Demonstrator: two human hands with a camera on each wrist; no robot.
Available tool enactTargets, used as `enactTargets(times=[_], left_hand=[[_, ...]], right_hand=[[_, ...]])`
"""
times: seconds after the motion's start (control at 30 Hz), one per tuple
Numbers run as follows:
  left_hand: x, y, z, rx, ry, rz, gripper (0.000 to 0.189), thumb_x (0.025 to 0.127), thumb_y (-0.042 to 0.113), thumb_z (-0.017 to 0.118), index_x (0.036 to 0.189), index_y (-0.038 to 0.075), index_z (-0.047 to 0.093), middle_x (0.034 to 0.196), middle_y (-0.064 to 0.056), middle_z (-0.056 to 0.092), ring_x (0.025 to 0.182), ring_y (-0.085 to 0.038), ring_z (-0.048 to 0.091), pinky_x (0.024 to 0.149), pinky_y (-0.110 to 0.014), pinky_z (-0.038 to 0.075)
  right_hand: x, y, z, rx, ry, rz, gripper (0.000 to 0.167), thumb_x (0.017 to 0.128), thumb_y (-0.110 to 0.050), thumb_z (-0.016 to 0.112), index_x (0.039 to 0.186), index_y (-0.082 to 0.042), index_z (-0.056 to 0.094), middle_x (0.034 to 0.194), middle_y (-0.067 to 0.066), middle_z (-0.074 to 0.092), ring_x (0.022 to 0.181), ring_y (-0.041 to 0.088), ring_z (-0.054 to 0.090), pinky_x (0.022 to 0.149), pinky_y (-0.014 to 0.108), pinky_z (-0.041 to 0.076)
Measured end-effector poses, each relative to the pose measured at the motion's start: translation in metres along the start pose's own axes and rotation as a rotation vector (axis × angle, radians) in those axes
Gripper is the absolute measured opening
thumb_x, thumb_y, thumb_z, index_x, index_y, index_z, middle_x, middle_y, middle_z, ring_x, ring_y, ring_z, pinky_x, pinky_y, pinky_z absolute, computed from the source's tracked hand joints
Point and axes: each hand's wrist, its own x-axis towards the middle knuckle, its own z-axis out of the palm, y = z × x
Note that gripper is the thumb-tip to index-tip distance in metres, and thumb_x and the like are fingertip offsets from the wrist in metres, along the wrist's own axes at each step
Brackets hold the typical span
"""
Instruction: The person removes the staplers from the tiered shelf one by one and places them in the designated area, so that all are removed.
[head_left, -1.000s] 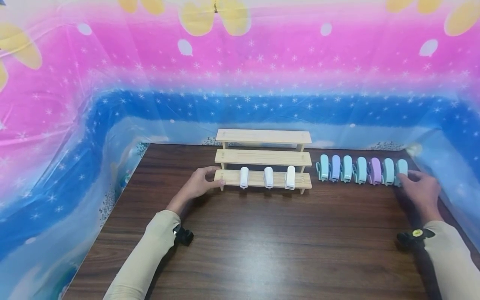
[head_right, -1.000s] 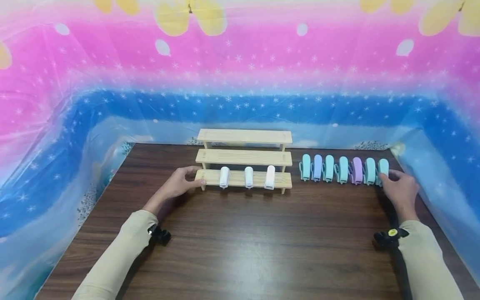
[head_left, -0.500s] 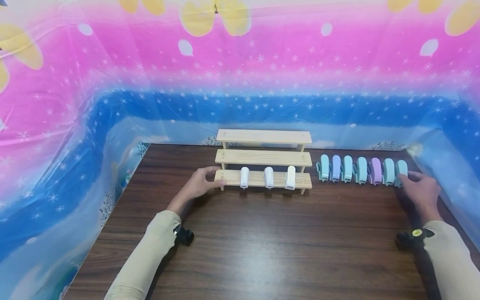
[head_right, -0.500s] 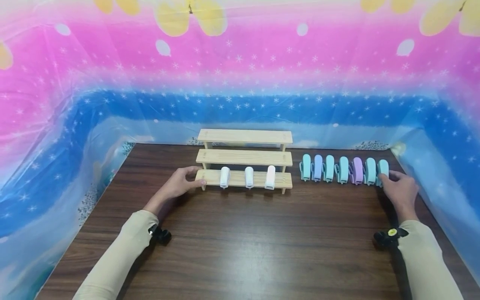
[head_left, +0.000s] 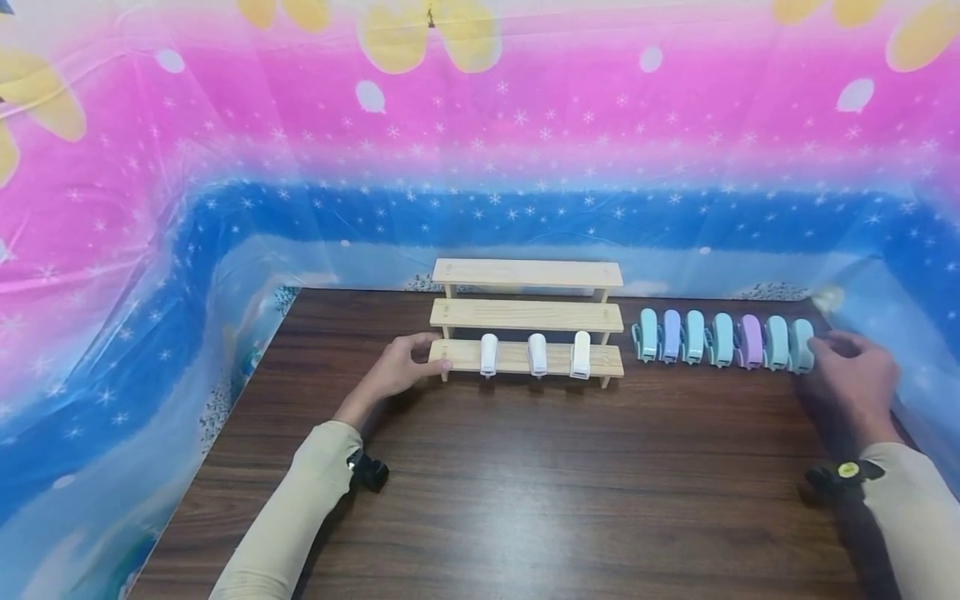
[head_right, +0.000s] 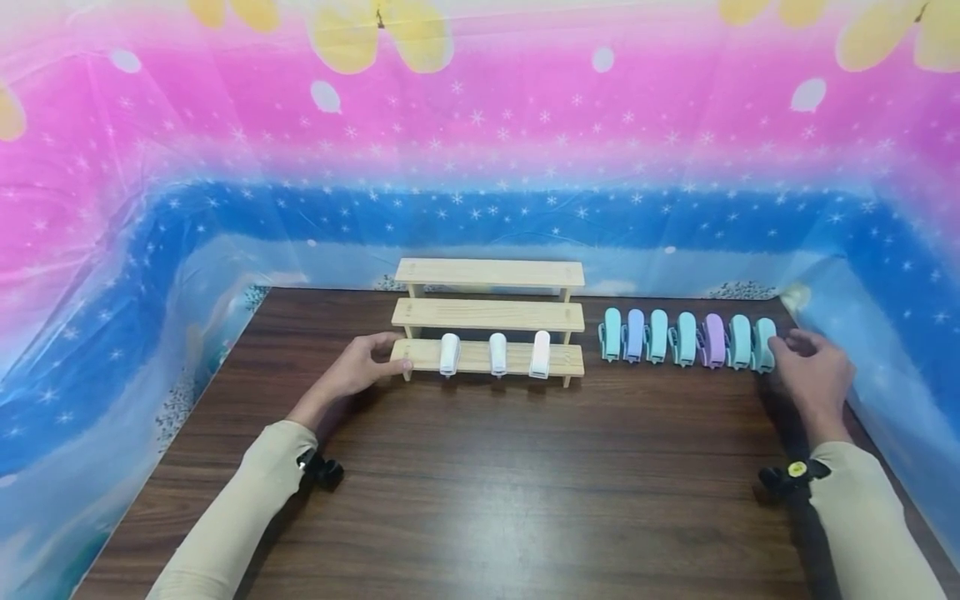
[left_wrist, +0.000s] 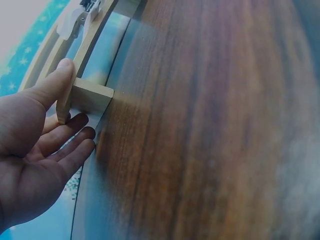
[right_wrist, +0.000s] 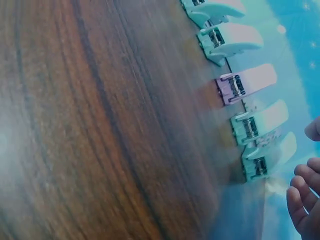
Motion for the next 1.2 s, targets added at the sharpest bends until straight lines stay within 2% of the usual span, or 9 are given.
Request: enactTargets(times=[0.2, 0.27, 0.37, 0.47, 0.57, 0.77, 1.0, 1.13, 1.2], left_hand=[[-0.002, 0.001, -0.001, 0.006, 0.002, -0.004, 0.063, 0.094, 0.030, 0.077, 0.143, -0.002, 0.055, 0.143, -0.022, 0.058, 0.134, -0.037, 0.054, 0.107, -0.053, 0.045], [-0.002, 0.001, -0.001, 0.007, 0.002, -0.001, 0.063, 0.094, 0.030, 0.077, 0.143, -0.003, 0.054, 0.143, -0.022, 0.058, 0.134, -0.037, 0.054, 0.107, -0.053, 0.045], [-0.002, 0.001, -0.002, 0.007, -0.001, -0.001, 0.063, 0.094, 0.029, 0.077, 0.143, -0.003, 0.055, 0.142, -0.022, 0.059, 0.133, -0.036, 0.054, 0.106, -0.052, 0.046], [-0.002, 0.001, -0.002, 0.003, -0.003, -0.003, 0.062, 0.094, 0.029, 0.077, 0.142, -0.002, 0.056, 0.142, -0.022, 0.059, 0.132, -0.036, 0.055, 0.106, -0.052, 0.046], [-0.002, 0.001, -0.002, -0.001, 0.000, 0.000, 0.061, 0.094, 0.029, 0.077, 0.142, -0.002, 0.056, 0.142, -0.022, 0.059, 0.133, -0.036, 0.054, 0.106, -0.052, 0.046], [0.000, 0.001, -0.003, 0.004, 0.000, -0.003, 0.063, 0.094, 0.032, 0.077, 0.143, 0.000, 0.056, 0.144, -0.021, 0.058, 0.135, -0.036, 0.052, 0.108, -0.053, 0.045], [-0.001, 0.001, -0.003, -0.004, 0.001, -0.007, 0.063, 0.094, 0.032, 0.077, 0.143, 0.000, 0.056, 0.144, -0.021, 0.057, 0.135, -0.036, 0.053, 0.108, -0.053, 0.045], [-0.001, 0.001, -0.001, -0.009, -0.003, -0.001, 0.061, 0.094, 0.031, 0.077, 0.143, 0.000, 0.056, 0.143, -0.021, 0.059, 0.134, -0.036, 0.054, 0.107, -0.052, 0.046], [-0.001, 0.001, 0.000, -0.015, -0.002, -0.001, 0.061, 0.094, 0.030, 0.077, 0.142, 0.000, 0.056, 0.142, -0.021, 0.059, 0.133, -0.036, 0.055, 0.106, -0.052, 0.046]], right_hand=[[-0.010, -0.015, -0.002, -0.073, -0.008, -0.084, 0.076, 0.092, -0.062, 0.064, 0.151, -0.015, 0.052, 0.129, 0.005, 0.061, 0.117, 0.021, 0.053, 0.083, 0.025, 0.042], [-0.014, -0.022, -0.002, -0.099, 0.004, -0.130, 0.076, 0.092, -0.062, 0.063, 0.149, -0.013, 0.054, 0.134, 0.013, 0.059, 0.114, 0.020, 0.053, 0.080, 0.024, 0.041], [-0.020, -0.033, 0.000, -0.097, 0.016, -0.168, 0.073, 0.093, -0.059, 0.065, 0.148, -0.013, 0.056, 0.138, 0.017, 0.059, 0.113, 0.020, 0.053, 0.079, 0.021, 0.039], [-0.029, -0.044, 0.006, -0.092, 0.032, -0.199, 0.070, 0.094, -0.059, 0.064, 0.147, -0.013, 0.057, 0.144, 0.019, 0.057, 0.119, 0.024, 0.051, 0.081, 0.021, 0.038], [-0.038, -0.055, 0.013, -0.067, 0.051, -0.230, 0.068, 0.094, -0.058, 0.064, 0.145, -0.014, 0.059, 0.142, 0.017, 0.059, 0.114, 0.020, 0.054, 0.078, 0.021, 0.040], [-0.058, -0.073, 0.028, -0.058, 0.059, -0.341, 0.061, 0.093, -0.054, 0.069, 0.138, -0.013, 0.066, 0.124, 0.012, 0.064, 0.091, 0.005, 0.052, 0.068, 0.020, 0.042], [-0.085, -0.091, 0.054, -0.047, 0.077, -0.469, 0.053, 0.092, -0.053, 0.071, 0.129, -0.015, 0.072, 0.105, 0.005, 0.069, 0.081, 0.001, 0.056, 0.062, 0.018, 0.043], [-0.099, -0.098, 0.069, -0.019, 0.053, -0.526, 0.049, 0.093, -0.049, 0.072, 0.127, -0.014, 0.073, 0.107, 0.009, 0.073, 0.082, -0.006, 0.057, 0.063, 0.011, 0.043], [-0.105, -0.102, 0.074, -0.010, 0.035, -0.537, 0.048, 0.093, -0.049, 0.072, 0.127, -0.014, 0.073, 0.108, 0.009, 0.073, 0.085, -0.004, 0.057, 0.066, 0.011, 0.043]])
